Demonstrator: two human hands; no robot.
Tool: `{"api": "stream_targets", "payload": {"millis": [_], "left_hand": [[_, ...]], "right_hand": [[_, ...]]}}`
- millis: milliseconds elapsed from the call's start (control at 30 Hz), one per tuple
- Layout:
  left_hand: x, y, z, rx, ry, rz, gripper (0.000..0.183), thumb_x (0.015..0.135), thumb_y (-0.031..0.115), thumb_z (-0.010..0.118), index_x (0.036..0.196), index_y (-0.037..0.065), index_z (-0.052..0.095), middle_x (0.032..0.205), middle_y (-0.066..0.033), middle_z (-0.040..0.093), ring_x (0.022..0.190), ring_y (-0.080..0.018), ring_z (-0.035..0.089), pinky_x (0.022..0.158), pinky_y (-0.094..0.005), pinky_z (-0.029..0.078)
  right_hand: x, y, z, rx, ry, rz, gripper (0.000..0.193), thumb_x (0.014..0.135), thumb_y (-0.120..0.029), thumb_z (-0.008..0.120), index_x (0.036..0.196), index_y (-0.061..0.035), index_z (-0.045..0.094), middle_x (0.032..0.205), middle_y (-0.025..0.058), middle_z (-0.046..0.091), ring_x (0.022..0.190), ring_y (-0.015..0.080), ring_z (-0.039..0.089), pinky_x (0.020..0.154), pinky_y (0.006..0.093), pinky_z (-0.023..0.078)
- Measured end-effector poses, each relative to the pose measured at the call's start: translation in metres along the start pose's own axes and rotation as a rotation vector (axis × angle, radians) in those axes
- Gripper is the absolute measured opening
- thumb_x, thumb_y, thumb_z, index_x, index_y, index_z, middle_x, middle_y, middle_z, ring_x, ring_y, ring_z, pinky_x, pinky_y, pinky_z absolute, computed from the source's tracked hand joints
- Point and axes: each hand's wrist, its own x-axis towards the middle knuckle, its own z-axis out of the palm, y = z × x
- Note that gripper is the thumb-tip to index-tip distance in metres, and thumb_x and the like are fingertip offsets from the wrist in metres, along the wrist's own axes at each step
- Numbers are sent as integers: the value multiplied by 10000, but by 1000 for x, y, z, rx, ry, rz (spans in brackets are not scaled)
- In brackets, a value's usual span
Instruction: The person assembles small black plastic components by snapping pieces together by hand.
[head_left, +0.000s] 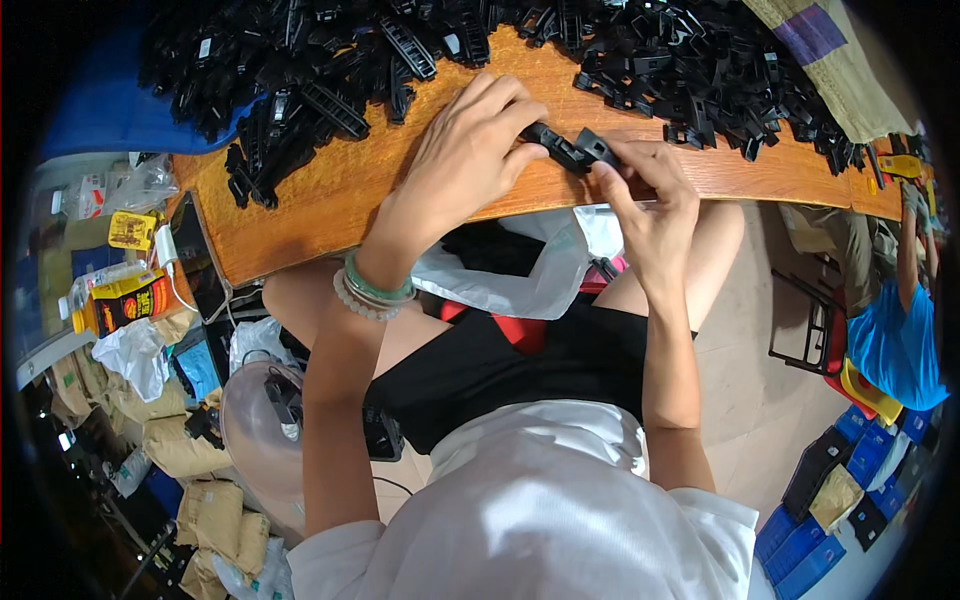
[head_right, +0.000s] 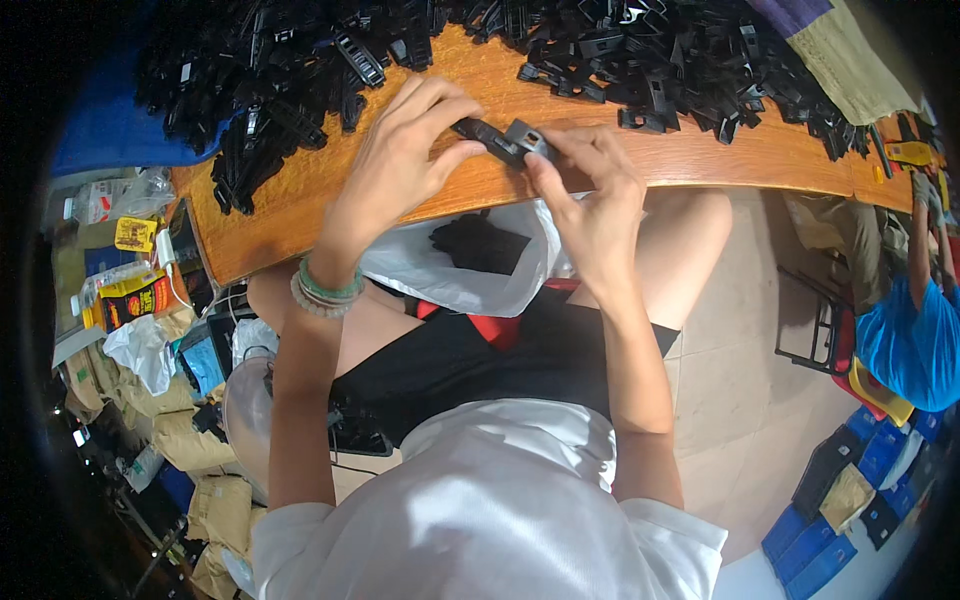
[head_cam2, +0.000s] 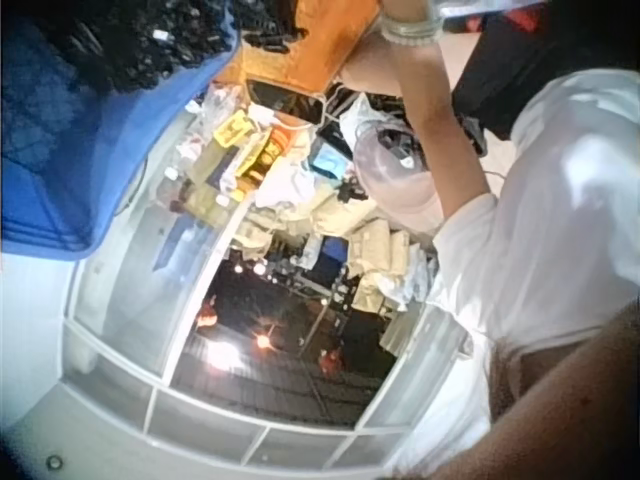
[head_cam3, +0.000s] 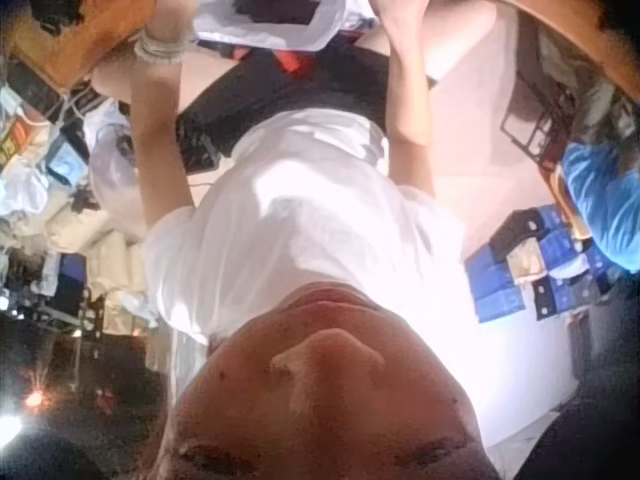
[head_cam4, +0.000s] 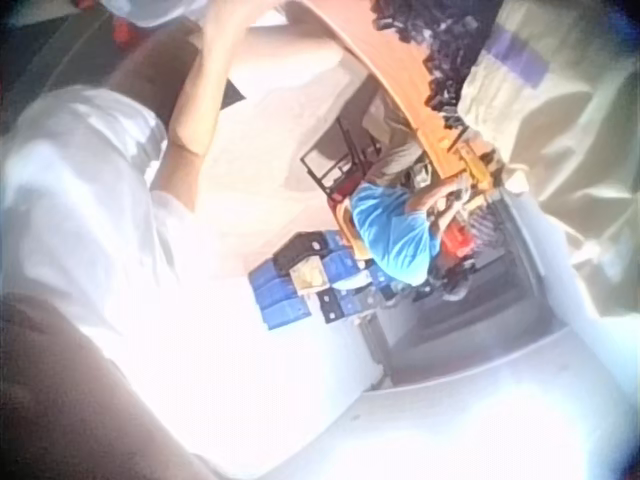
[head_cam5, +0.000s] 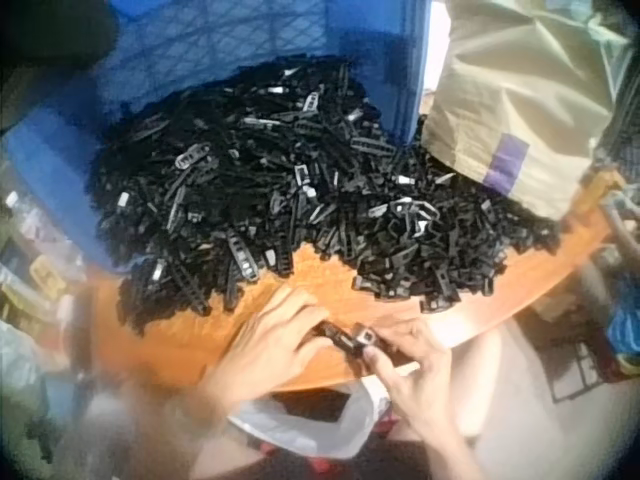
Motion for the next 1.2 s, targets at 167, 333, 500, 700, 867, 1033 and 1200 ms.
{"api": "stream_targets", "payload": {"millis": [167,333,500,700,867,1033,1200], "left_hand": [[-6,-3,1,-99,55,-41,240,742,42,728,968,-17,668,945,-102,593,897,-270,570,768,-352,478],[-7,-1,4,-128,52,10,212,749,16,712,956,-24,684,927,-96,604,884,-250,575,755,-342,482],[-1,0,-8,-233,-82,-40,221,761,75,723,960,-16,692,928,-88,619,890,-250,579,750,-346,481],[25,-35,-19,694,189,115,359,719,22,677,1076,69,683,1115,-109,597,1058,-262,541,877,-361,447],[38,-40,-12,758,-30,196,432,705,-10,603,1137,-12,594,1123,-114,582,1017,-249,543,846,-346,457],[7,-16,-5,545,69,283,317,726,58,684,1022,-31,616,922,-101,569,846,-242,573,690,-344,499],[-16,10,14,426,183,266,392,750,172,750,1026,-67,610,841,-103,578,747,-237,573,572,-325,495]], "right_hand": [[0,-3,-6,-21,-94,55,248,756,-30,742,996,24,709,840,107,632,725,185,603,672,285,473],[5,-3,3,-105,-117,-71,238,731,-13,746,962,29,712,842,103,606,755,228,591,671,319,469],[1,-13,2,-76,-178,0,241,749,28,708,990,28,701,865,131,589,783,267,584,693,342,465],[7,-16,6,32,-222,-152,269,750,107,633,1008,40,670,884,145,590,790,289,596,709,362,481],[58,13,25,-678,125,-379,211,752,-77,686,961,-55,699,999,70,591,945,251,518,801,385,374],[51,16,27,-662,135,-487,277,776,-70,697,1052,-90,687,1033,54,619,990,262,539,844,354,383],[35,4,30,-151,145,-306,279,895,-59,596,1172,-59,632,876,59,620,784,178,570,720,294,426]]}}
